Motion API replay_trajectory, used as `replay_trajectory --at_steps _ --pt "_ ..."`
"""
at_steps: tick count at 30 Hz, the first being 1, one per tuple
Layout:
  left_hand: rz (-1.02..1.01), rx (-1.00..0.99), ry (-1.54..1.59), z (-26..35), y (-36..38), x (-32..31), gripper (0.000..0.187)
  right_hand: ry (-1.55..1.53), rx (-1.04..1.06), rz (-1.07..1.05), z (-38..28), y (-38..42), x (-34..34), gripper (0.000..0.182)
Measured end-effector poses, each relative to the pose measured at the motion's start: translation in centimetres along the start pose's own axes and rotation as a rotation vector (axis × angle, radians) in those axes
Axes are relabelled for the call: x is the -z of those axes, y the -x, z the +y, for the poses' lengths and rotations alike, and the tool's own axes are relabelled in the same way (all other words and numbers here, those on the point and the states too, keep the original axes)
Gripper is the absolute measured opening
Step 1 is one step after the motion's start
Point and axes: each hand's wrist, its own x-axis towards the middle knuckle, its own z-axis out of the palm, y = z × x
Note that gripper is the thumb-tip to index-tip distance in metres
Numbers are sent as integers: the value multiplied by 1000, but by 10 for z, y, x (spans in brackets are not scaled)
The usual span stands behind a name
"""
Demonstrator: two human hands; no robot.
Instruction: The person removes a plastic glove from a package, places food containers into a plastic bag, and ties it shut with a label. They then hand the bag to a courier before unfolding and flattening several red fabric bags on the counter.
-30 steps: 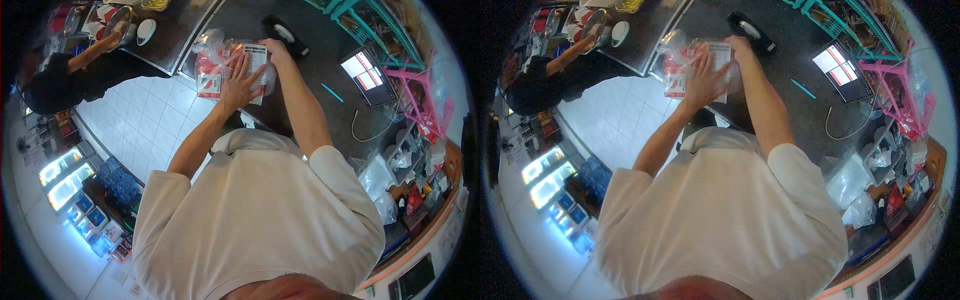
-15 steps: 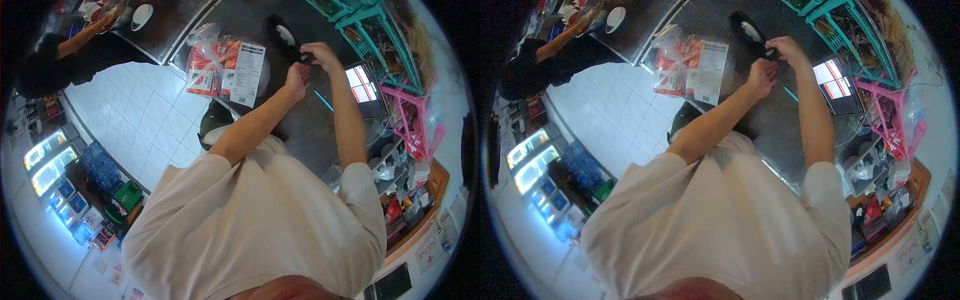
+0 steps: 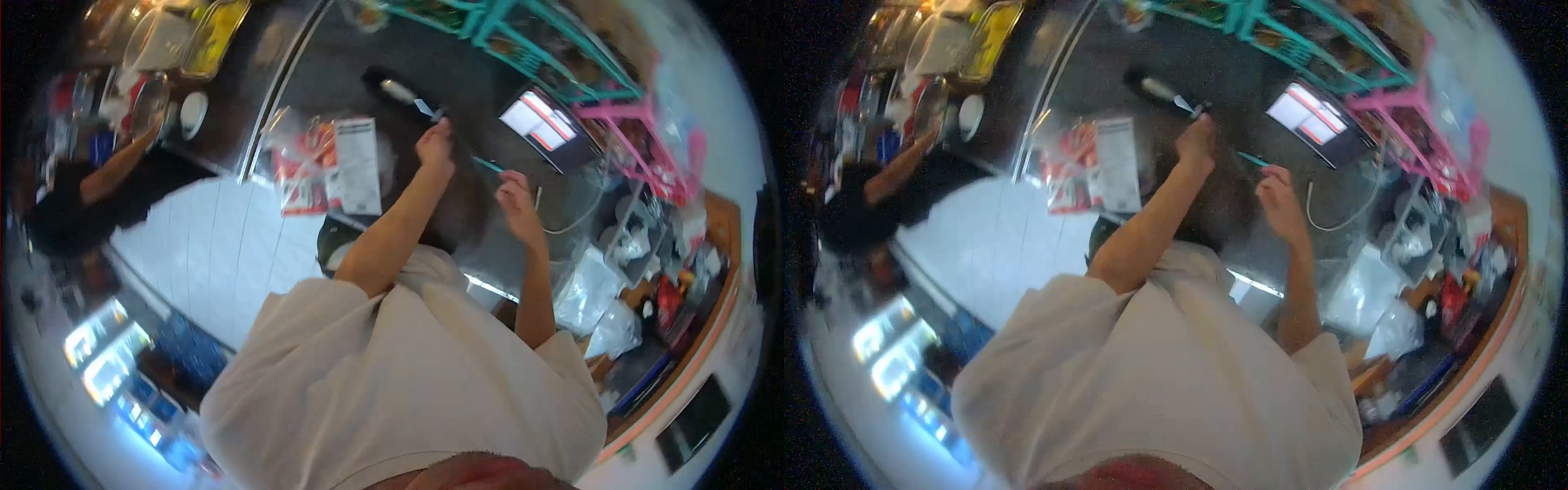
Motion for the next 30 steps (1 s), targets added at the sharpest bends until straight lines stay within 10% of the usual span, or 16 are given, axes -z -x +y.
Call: replay_trajectory --at_steps 4,8,11,19,25,30 --pt "136 246 93 -16 0 13 11 -38 -28 73 -8 -1 -9 14" --pt "-174 -542 -330 28 46 24 6 -116 -190 37 -15 6 -2 20" --pt "-40 -1081 -564 116 53 48 11 -104 -127 -38 -43 -22 -30 23" --pt "704 -1368 -1584 175 11 204 20 160 -78 -328 -50 -130 -172 26" --pt "392 -1100 -1352 201 13 225 20 198 -297 -94 -37 -110 -212 28" --pt "29 -1292 -1432 246 20 259 20 207 -359 148 -18 -35 -215 25"
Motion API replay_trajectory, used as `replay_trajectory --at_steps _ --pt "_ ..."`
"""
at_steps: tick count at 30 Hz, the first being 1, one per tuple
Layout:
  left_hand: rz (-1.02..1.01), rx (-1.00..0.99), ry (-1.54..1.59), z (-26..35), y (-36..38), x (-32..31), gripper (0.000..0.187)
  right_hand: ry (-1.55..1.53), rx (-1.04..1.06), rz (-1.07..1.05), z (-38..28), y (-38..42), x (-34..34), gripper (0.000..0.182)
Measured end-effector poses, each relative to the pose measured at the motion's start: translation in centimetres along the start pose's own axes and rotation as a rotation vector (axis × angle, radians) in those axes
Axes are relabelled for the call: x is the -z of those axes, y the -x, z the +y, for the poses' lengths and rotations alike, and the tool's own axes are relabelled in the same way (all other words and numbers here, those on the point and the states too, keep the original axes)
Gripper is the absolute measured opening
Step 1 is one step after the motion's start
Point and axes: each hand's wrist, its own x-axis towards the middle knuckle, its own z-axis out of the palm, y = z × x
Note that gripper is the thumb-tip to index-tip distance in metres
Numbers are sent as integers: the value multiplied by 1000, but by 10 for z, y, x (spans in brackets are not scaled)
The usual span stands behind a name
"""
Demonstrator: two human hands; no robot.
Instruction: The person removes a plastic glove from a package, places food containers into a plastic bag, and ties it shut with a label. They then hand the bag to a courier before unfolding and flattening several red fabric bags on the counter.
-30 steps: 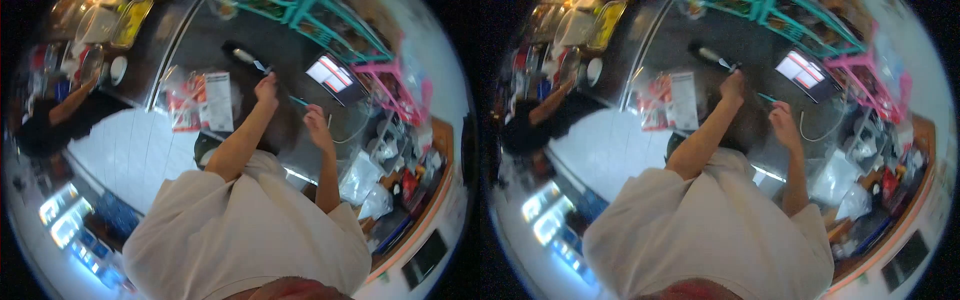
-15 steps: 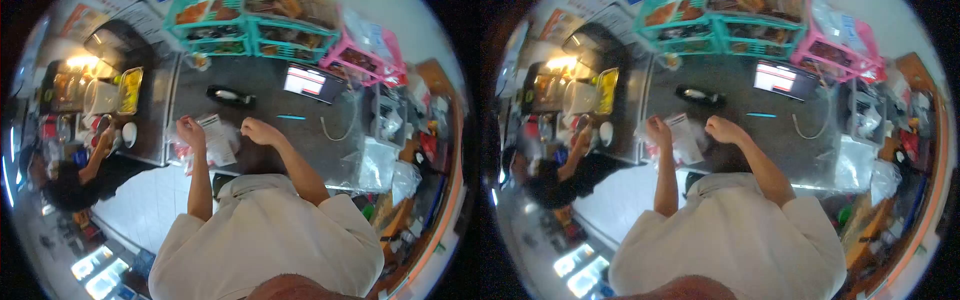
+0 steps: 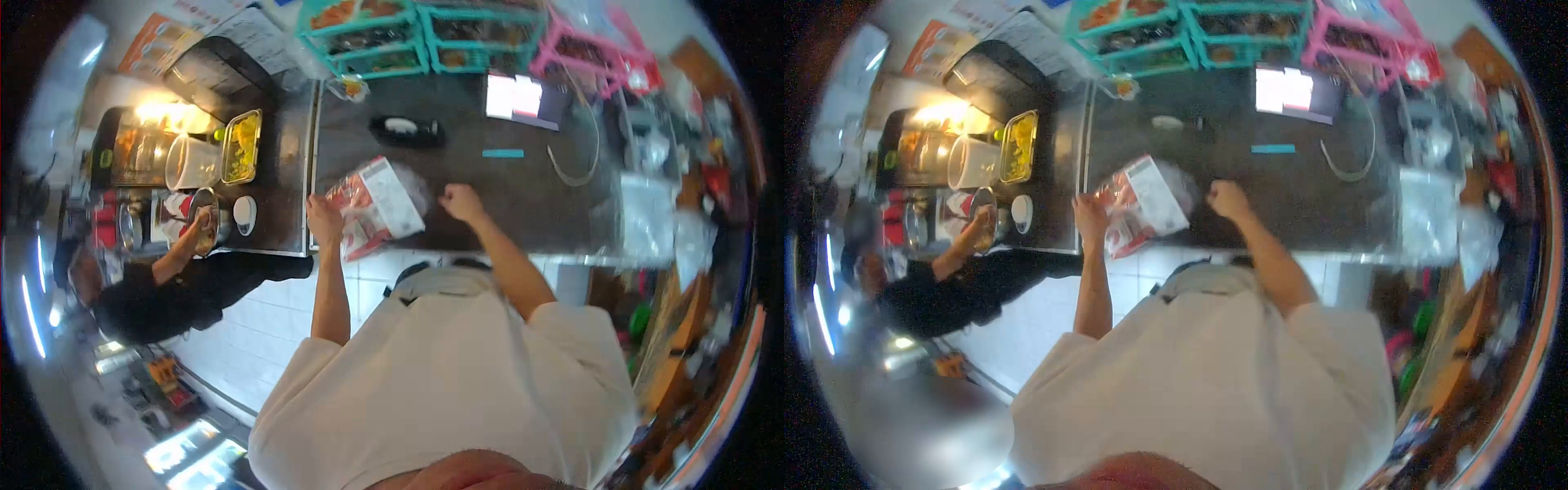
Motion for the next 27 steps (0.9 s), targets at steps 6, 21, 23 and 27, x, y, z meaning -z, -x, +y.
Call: replay_trajectory --at_steps 6,21,23,27 --pt "-508 -114 -123 -25 1 9 65 -119 -360 388 89 220 9 27" --pt "-696 -163 887 206 24 128 20 -322 -797 293 158 671 -283 29" --pt "-748 -188 1052 249 41 152 17 -145 -848 266 176 685 -293 37" --pt "-798 -210 1338 338 106 170 13 -502 -755 670 186 724 -264 27"
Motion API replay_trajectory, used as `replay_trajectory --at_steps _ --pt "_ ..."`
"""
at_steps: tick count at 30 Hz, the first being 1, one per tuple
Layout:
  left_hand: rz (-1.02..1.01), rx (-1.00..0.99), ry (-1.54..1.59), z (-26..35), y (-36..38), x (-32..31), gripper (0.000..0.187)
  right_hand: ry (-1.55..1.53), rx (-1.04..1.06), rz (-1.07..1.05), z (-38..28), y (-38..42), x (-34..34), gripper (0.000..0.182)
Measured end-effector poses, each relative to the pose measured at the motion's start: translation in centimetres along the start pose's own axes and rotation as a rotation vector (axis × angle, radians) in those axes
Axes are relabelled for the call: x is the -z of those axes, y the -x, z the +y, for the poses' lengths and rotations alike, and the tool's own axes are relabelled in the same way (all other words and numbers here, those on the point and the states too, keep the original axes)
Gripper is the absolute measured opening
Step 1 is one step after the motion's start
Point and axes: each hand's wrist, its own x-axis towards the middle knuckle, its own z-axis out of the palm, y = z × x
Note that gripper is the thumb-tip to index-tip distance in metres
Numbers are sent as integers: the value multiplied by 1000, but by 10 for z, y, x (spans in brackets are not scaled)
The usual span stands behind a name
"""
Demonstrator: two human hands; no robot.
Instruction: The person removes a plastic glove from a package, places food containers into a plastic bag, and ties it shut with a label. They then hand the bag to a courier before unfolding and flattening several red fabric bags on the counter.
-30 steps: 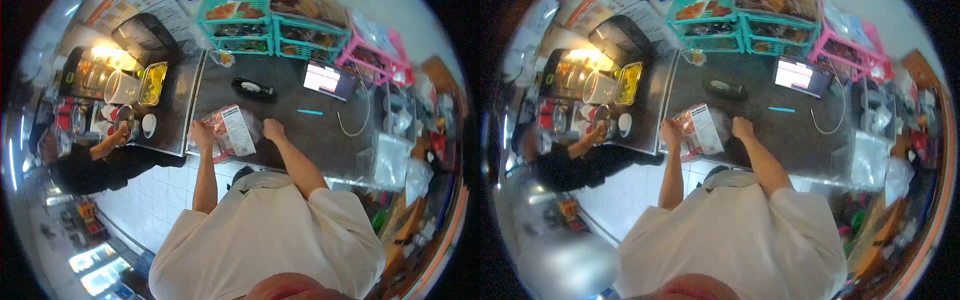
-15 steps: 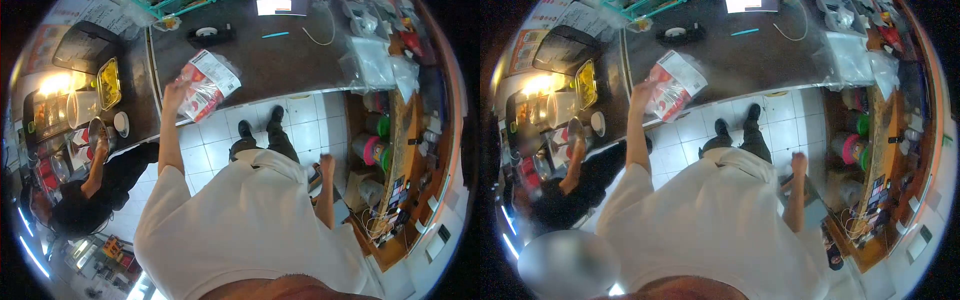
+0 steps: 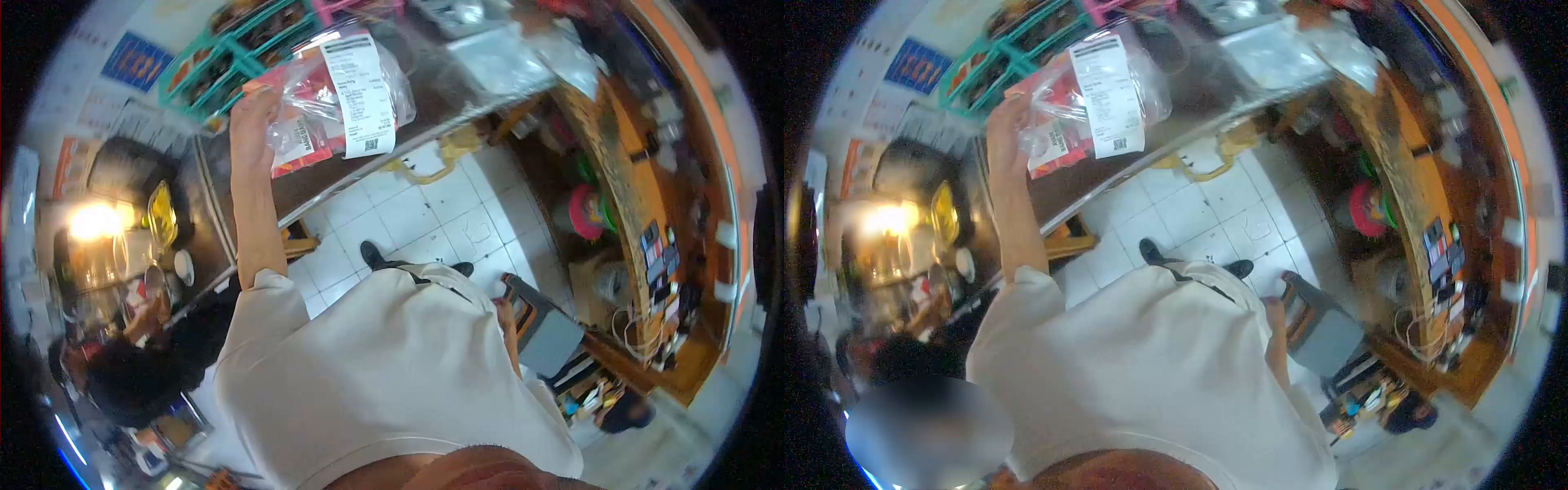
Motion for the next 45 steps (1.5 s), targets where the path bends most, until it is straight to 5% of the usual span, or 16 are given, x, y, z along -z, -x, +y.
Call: replay_trajectory --at_steps 3,5,6,8,14,17,20,23,26,29,32,34,36,38,41,45 --pt "41 81 179 10 11 -105 17 -543 -425 53 -16 -20 56 25" --pt "72 174 305 10 20 -169 18 -392 -289 111 -6 -46 96 23" --pt "16 215 330 4 25 -197 17 -541 -275 238 -57 -45 120 23" --pt "-99 280 388 -7 29 -255 14 -661 -301 149 -124 -56 183 26" --pt "-387 521 452 -24 37 -413 14 -1435 245 -41 -273 -97 295 62" --pt "-449 545 411 -36 32 -479 15 -1663 196 -100 -289 -132 330 68" --pt "-607 578 455 -53 5 -526 15 -1642 181 74 -305 -157 365 71" --pt "-474 657 378 -56 -23 -584 8 -1613 110 75 -259 -216 374 62" --pt "-649 674 417 -64 -82 -645 9 -1645 93 292 -288 -259 414 54" --pt "-966 606 395 -33 -142 -724 10 -1597 111 360 -278 -285 449 48" --pt "-1206 168 382 -25 -197 -819 11 -1392 34 546 -229 -293 456 41" --pt "-1195 73 264 2 -218 -882 14 -1397 -106 727 -196 -284 448 36" --pt "-1199 199 185 45 -219 -935 19 -1468 -154 894 -169 -269 432 32" --pt "-1297 -2 194 47 -253 -1000 18 -1406 -250 984 -133 -255 414 32" --pt "-1121 -188 44 54 -268 -1082 24 -1441 -449 1075 -117 -243 408 32" --pt "-1184 -265 34 1 -289 -1186 26 -1482 -380 1088 -97 -260 434 32"
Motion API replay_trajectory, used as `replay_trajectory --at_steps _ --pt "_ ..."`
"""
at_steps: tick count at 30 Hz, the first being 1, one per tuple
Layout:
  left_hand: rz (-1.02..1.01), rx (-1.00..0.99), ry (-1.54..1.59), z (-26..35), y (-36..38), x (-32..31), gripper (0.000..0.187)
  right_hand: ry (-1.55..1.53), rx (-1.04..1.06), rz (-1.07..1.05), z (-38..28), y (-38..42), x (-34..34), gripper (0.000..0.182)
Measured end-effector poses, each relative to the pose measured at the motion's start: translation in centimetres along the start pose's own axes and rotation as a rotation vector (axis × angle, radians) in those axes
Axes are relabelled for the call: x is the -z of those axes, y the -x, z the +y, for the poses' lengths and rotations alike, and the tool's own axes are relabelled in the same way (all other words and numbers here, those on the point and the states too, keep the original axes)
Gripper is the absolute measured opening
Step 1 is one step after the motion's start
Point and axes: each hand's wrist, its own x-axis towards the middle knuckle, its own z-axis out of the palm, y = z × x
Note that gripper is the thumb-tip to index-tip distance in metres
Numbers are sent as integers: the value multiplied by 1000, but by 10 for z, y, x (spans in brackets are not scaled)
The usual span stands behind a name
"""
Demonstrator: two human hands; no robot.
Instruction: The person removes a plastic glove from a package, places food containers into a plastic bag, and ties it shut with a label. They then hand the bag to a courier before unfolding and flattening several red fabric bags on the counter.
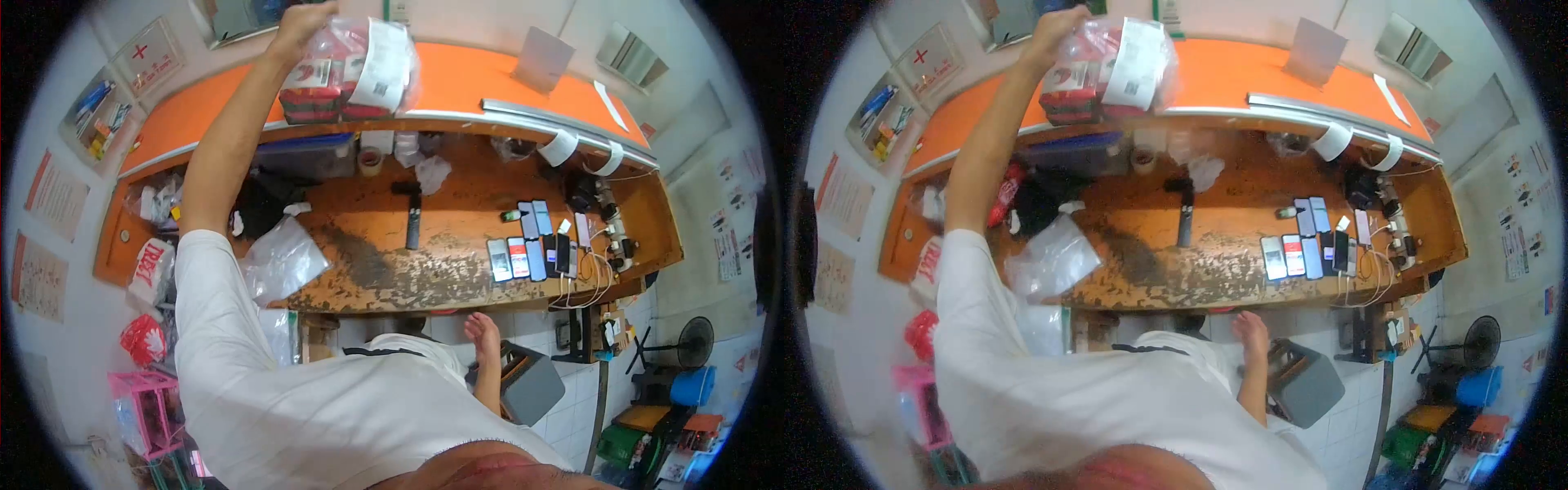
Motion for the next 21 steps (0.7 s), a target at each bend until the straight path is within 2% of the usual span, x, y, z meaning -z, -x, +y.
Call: replay_trajectory --at_steps 2,5,8,11,13,15,17,18,21 --pt "3 -99 -236 -39 -43 1 27 -28 1 -27 -23 -22 -21 32" --pt "-41 -247 -894 -43 -48 4 28 25 70 -123 -55 -61 -51 31" --pt "-102 -578 -839 -65 -20 5 34 122 73 -215 -100 -94 -81 30" --pt "138 -496 -1003 -84 7 7 44 218 165 -332 -128 -134 -113 28" --pt "257 -471 -981 -100 26 18 50 286 267 -383 -167 -136 -157 26" --pt "339 -442 -872 -113 45 21 56 444 459 -497 -208 -148 -205 24" --pt "398 -405 -682 -125 60 19 62 338 701 -675 -268 -144 -264 27" --pt "354 -301 -543 -138 62 22 75 288 761 -670 -298 -134 -294 32" --pt "294 -195 -111 -152 74 15 85 162 828 -666 -359 -113 -379 56"
